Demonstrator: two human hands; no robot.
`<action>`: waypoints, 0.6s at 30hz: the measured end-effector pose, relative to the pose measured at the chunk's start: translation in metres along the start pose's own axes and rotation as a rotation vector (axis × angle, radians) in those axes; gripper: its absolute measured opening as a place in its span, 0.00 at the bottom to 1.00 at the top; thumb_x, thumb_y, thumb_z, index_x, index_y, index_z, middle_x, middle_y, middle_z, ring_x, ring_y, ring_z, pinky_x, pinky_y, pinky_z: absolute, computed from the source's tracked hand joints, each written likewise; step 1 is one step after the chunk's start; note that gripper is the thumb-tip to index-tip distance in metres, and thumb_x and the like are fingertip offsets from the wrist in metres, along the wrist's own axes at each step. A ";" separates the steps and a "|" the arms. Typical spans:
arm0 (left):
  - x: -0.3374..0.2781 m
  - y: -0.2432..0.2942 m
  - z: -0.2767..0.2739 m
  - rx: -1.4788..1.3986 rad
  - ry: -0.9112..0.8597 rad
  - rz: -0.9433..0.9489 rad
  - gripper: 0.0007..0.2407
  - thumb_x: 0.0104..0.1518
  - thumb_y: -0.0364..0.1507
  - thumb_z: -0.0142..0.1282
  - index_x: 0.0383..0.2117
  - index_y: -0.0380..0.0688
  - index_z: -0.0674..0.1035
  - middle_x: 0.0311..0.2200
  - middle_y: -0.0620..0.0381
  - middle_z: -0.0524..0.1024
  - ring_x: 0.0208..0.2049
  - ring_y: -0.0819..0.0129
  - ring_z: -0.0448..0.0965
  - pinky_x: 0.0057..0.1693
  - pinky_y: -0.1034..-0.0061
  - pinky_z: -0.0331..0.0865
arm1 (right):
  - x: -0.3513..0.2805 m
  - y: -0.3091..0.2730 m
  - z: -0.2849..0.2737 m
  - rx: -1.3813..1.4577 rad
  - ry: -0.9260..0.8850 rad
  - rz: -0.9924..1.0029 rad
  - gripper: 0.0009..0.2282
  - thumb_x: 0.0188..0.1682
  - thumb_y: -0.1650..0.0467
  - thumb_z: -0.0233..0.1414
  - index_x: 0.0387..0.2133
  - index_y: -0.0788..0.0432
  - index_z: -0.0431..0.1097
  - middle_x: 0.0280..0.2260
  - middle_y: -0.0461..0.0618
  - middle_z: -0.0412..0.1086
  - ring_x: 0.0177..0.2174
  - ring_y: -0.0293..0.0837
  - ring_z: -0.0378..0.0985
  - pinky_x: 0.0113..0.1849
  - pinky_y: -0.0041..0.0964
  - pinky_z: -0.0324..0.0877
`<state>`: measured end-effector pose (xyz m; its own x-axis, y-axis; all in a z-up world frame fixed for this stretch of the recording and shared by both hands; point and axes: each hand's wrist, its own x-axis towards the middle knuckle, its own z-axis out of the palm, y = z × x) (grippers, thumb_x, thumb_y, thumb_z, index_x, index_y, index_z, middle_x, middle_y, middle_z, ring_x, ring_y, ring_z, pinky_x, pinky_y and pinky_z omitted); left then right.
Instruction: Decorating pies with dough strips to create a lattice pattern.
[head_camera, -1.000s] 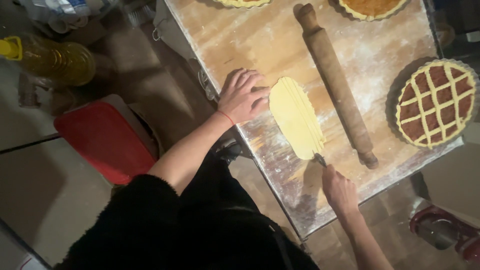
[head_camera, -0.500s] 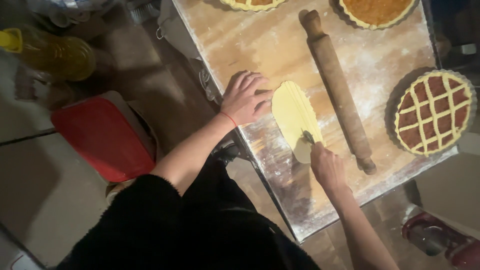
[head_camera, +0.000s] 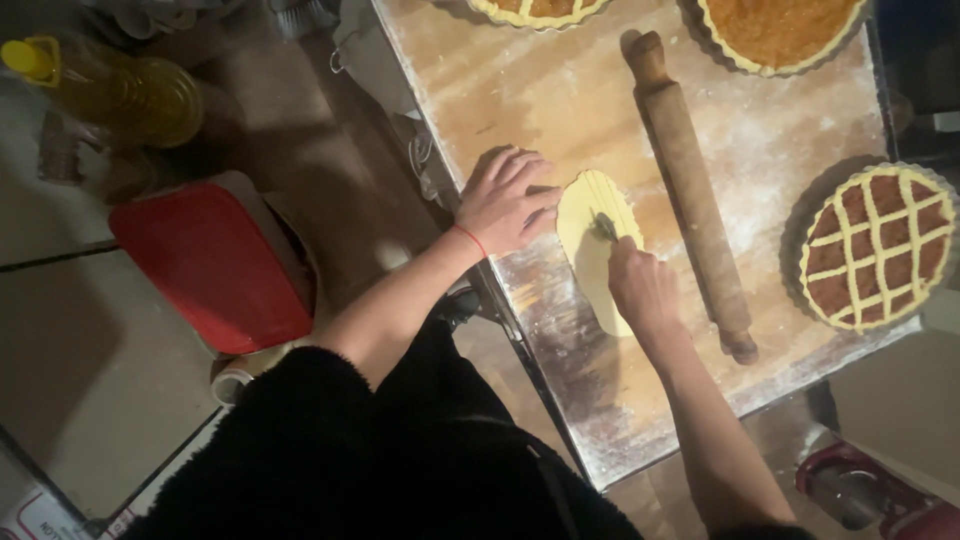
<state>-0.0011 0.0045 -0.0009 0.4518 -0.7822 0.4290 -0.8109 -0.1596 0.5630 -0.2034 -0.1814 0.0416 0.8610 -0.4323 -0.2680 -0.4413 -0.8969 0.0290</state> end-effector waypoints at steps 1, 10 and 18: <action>0.000 0.000 -0.002 -0.007 -0.005 -0.001 0.10 0.55 0.35 0.60 0.42 0.56 0.83 0.55 0.55 0.71 0.63 0.55 0.64 0.71 0.53 0.50 | 0.006 -0.004 -0.002 -0.013 0.020 -0.008 0.07 0.56 0.67 0.46 0.33 0.59 0.64 0.23 0.66 0.74 0.25 0.66 0.78 0.27 0.59 0.73; -0.001 -0.005 0.008 0.007 -0.011 0.018 0.11 0.55 0.36 0.59 0.43 0.55 0.84 0.55 0.55 0.72 0.63 0.57 0.64 0.72 0.54 0.50 | 0.079 -0.034 -0.014 0.047 0.066 -0.005 0.08 0.56 0.68 0.45 0.34 0.61 0.67 0.24 0.69 0.73 0.26 0.68 0.78 0.27 0.62 0.72; -0.003 -0.004 0.006 -0.008 0.034 0.027 0.10 0.55 0.36 0.59 0.41 0.55 0.84 0.54 0.56 0.72 0.62 0.58 0.65 0.71 0.54 0.50 | -0.045 0.013 -0.030 0.148 0.110 0.023 0.07 0.58 0.70 0.43 0.35 0.61 0.65 0.24 0.66 0.73 0.25 0.68 0.76 0.28 0.63 0.70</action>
<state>-0.0016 0.0040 -0.0089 0.4423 -0.7652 0.4678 -0.8199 -0.1336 0.5567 -0.2399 -0.1764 0.0833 0.8693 -0.4672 -0.1612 -0.4863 -0.8667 -0.1108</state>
